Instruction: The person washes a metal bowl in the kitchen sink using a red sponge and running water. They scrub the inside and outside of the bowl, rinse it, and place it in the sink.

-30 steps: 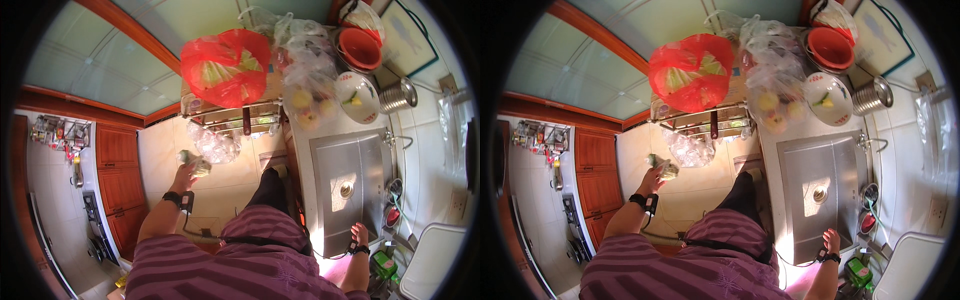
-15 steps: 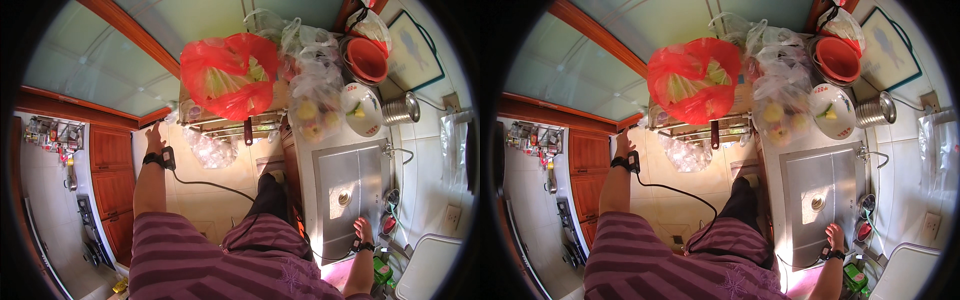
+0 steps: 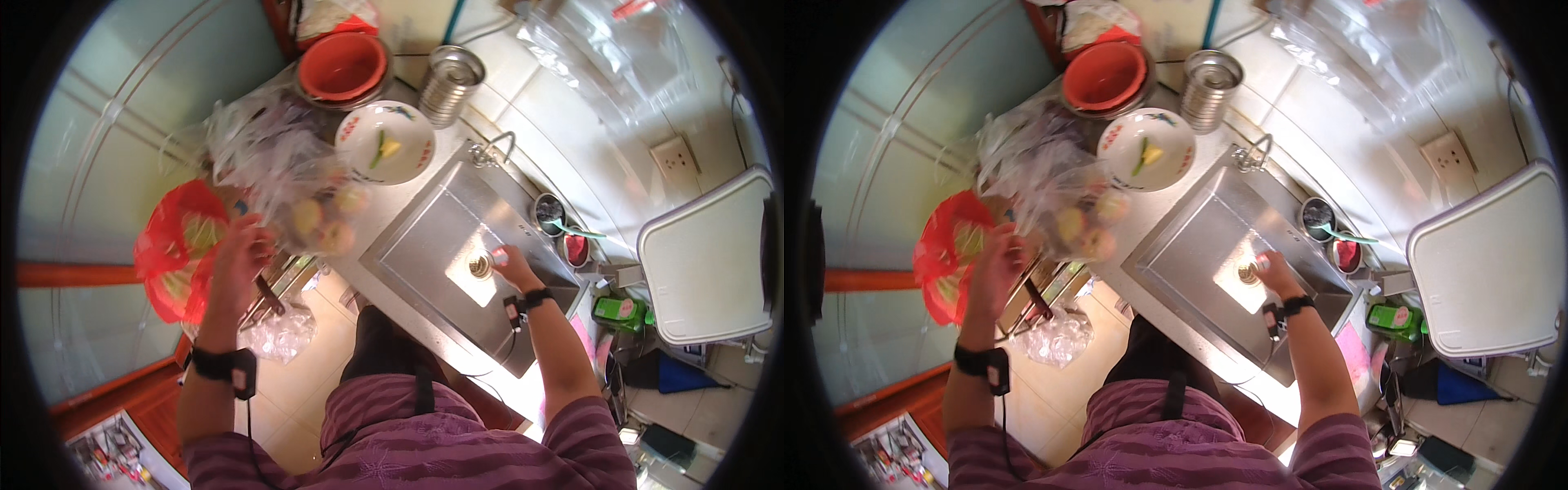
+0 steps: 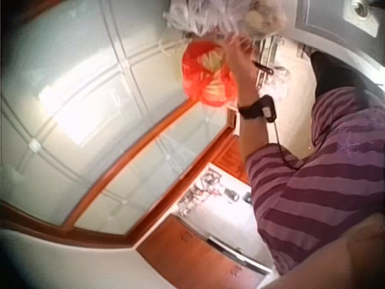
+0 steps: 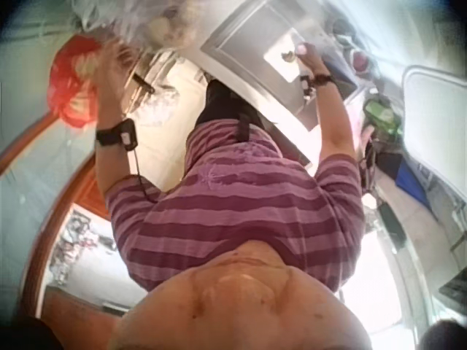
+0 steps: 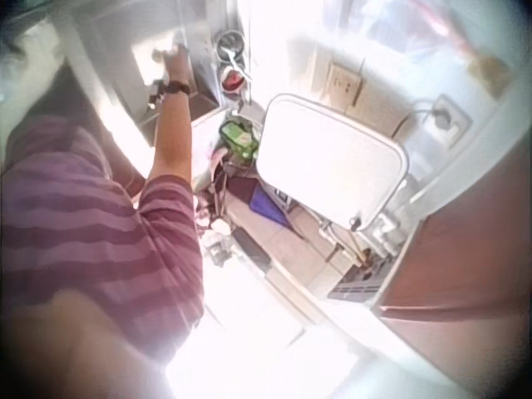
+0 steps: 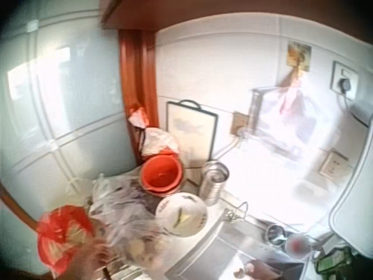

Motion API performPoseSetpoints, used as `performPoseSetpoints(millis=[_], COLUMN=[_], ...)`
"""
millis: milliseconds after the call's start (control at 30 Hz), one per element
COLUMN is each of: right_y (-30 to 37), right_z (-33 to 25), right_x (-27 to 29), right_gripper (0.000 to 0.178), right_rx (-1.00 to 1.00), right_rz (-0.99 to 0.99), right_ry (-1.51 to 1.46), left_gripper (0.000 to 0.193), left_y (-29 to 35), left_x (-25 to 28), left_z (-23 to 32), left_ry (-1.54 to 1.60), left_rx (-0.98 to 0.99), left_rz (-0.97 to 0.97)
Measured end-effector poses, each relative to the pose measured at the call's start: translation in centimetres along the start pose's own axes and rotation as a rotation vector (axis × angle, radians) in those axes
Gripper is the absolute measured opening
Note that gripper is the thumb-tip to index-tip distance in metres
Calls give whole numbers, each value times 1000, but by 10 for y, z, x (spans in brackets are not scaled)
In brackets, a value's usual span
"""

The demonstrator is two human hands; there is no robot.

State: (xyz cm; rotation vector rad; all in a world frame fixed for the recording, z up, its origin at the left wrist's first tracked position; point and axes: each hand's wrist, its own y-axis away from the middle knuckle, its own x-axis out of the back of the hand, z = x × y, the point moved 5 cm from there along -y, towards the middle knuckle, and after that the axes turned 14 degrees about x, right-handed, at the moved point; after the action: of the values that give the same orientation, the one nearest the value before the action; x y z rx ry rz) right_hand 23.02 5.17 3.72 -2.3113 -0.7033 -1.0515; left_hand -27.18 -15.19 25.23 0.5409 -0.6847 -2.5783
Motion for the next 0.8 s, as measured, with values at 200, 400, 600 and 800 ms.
performPoseSetpoints(millis=[200,400,600,800], right_y=[-111,-195,-217,-216], right_z=[16,42,73,49], right_x=[28,48,26,29], right_gripper=[18,27,27,25], right_rx=[-232,-271,-167,-85], right_rz=[-94,-123,-58,-166], right_ry=[31,148,121,176], left_gripper=[24,32,37,36], left_y=[-122,-185,-207,-221], left_x=[-159,-243,-283,-302], left_z=[-90,-176,-214,-227], left_ry=[-78,-83,124,210], left_rx=[436,607,673,718], left_rz=[-337,-409,-298,-210])
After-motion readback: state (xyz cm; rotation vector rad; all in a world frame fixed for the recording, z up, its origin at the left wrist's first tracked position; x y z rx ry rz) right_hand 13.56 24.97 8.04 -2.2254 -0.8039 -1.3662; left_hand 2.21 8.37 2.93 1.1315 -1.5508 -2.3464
